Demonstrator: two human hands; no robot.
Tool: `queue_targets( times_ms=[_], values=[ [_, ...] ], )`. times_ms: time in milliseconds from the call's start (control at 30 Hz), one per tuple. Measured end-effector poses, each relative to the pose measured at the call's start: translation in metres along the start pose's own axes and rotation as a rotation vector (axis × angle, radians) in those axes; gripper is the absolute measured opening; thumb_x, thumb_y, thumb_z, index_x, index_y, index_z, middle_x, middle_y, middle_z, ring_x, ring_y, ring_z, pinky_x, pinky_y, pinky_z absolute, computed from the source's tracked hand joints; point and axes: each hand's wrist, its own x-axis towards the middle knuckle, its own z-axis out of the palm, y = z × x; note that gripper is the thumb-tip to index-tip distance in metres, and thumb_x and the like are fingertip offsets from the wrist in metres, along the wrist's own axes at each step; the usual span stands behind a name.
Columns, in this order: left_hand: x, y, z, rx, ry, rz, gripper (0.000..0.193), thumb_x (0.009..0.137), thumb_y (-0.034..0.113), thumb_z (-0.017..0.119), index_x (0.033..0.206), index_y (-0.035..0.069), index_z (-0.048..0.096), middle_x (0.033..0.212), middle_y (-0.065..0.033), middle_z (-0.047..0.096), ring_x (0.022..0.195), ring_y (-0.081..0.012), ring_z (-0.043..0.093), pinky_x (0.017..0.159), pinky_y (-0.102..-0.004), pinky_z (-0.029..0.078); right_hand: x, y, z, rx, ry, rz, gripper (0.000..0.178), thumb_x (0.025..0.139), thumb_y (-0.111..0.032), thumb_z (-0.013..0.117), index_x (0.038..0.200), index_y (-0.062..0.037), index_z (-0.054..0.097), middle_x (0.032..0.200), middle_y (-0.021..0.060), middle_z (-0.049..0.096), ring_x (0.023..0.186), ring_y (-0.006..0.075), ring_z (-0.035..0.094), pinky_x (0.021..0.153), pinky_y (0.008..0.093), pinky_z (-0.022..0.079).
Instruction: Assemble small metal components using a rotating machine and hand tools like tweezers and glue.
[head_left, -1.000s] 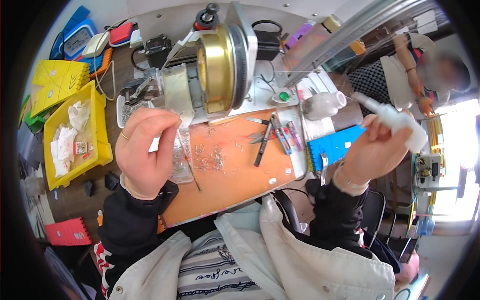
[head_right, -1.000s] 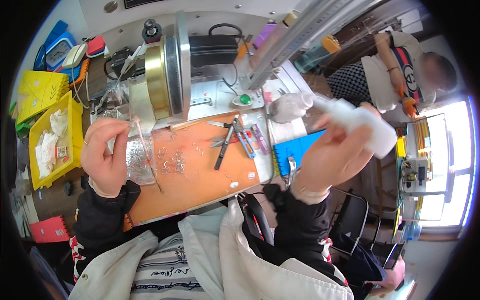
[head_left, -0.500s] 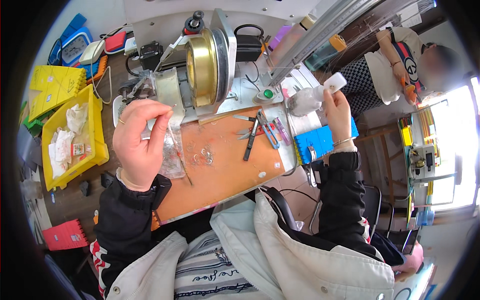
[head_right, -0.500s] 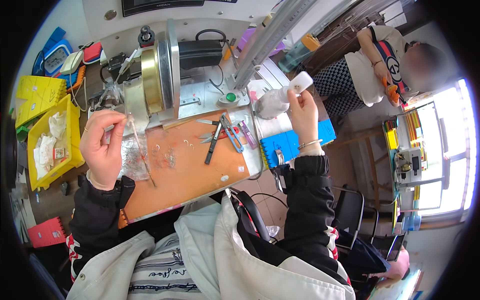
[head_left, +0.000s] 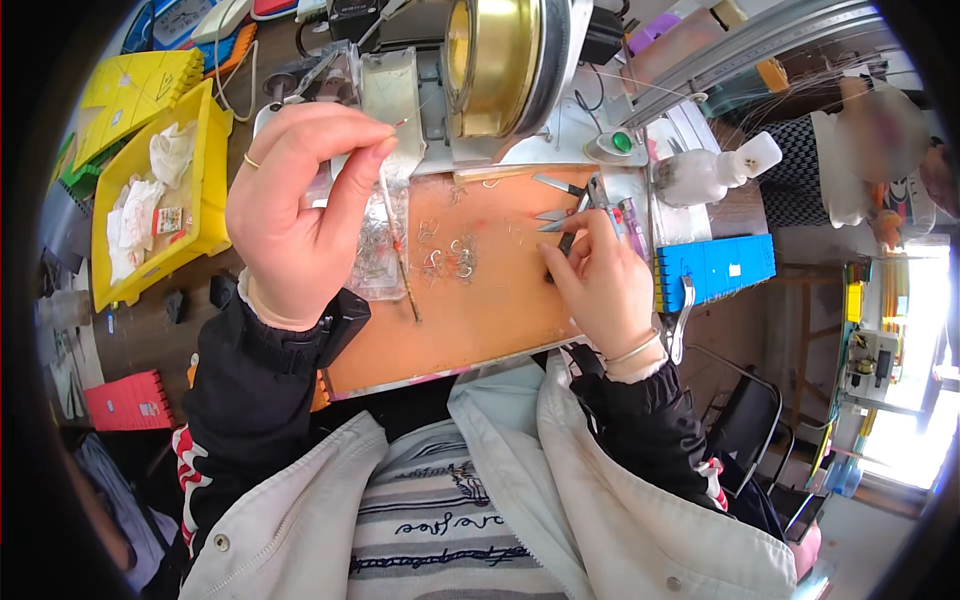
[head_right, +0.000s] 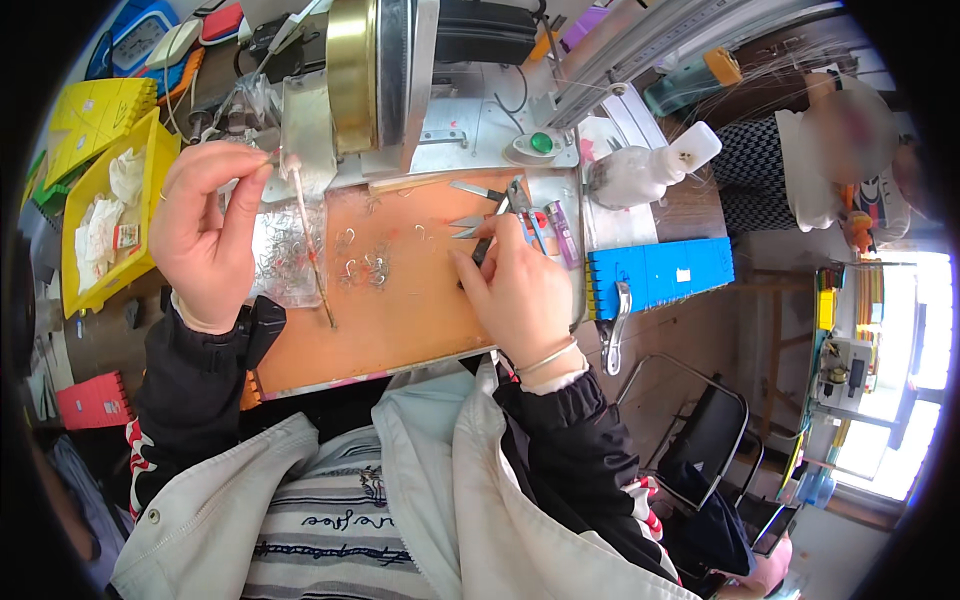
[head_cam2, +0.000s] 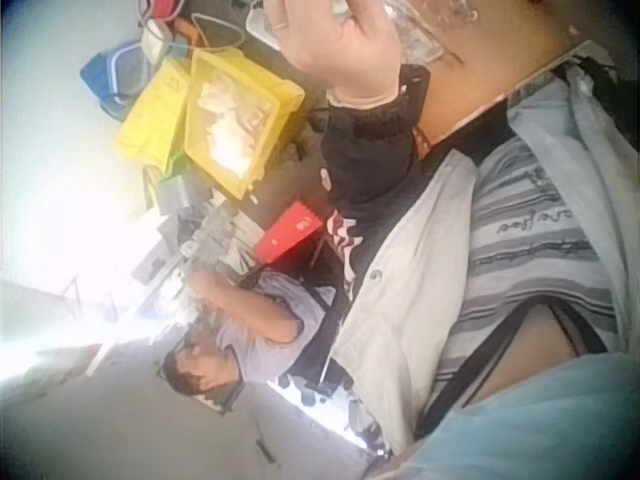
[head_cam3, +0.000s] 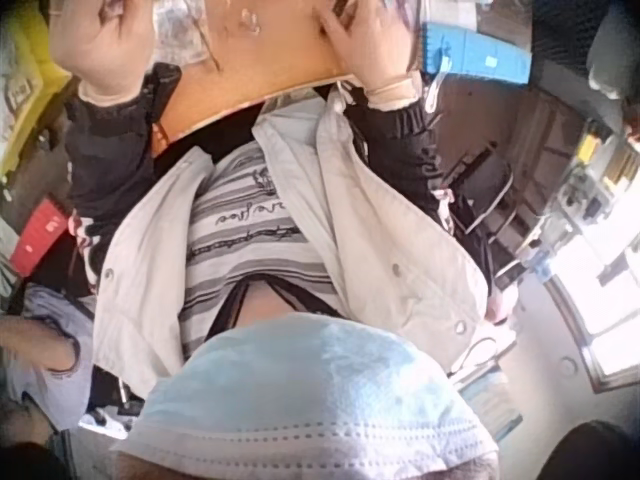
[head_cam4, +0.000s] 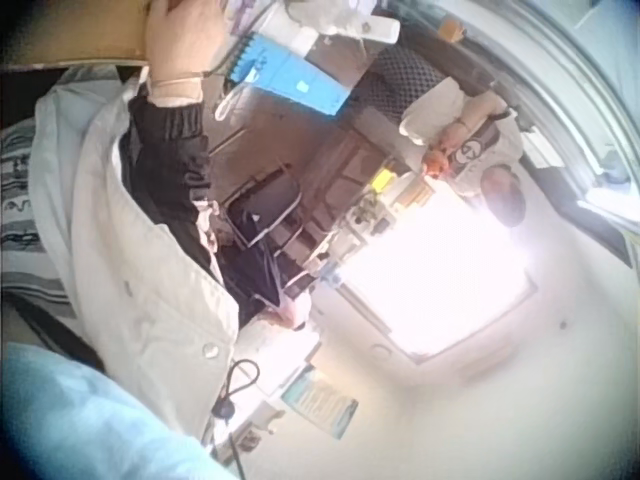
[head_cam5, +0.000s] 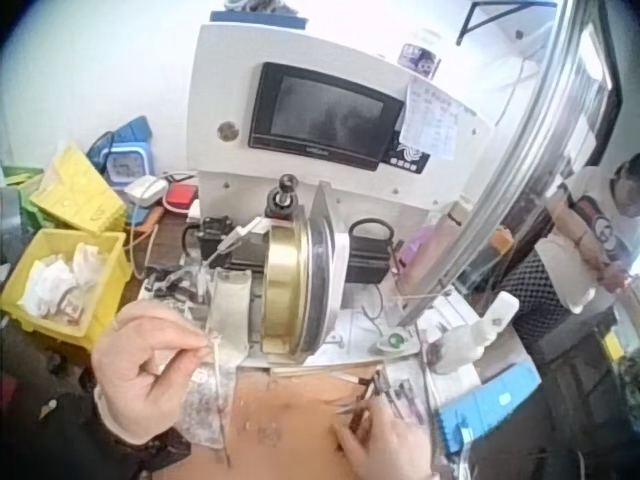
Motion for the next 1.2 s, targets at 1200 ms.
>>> queue_targets(
  times_ms=[1200],
  values=[
    [0.003, -0.003, -0.008, -0.039, -0.195, 0.091, 0.027, 0.078, -0.009, 0.072, 0.1, 0.003, 0.063, 0.108, -0.0145, 0.065, 0.086, -0.0268, 0.069, 0.074, -0.0338, 0.056, 0.01, -0.038, -0.036, 1.641, 0.161, -0.394, 0.042, 0.105, -0.045, 0.043, 0.08, -0.0101, 0.048, 0.055, 0.0038, 0.05, 0.038, 0.0124, 0.043, 0.036, 0.0242, 0.039]
  ],
)
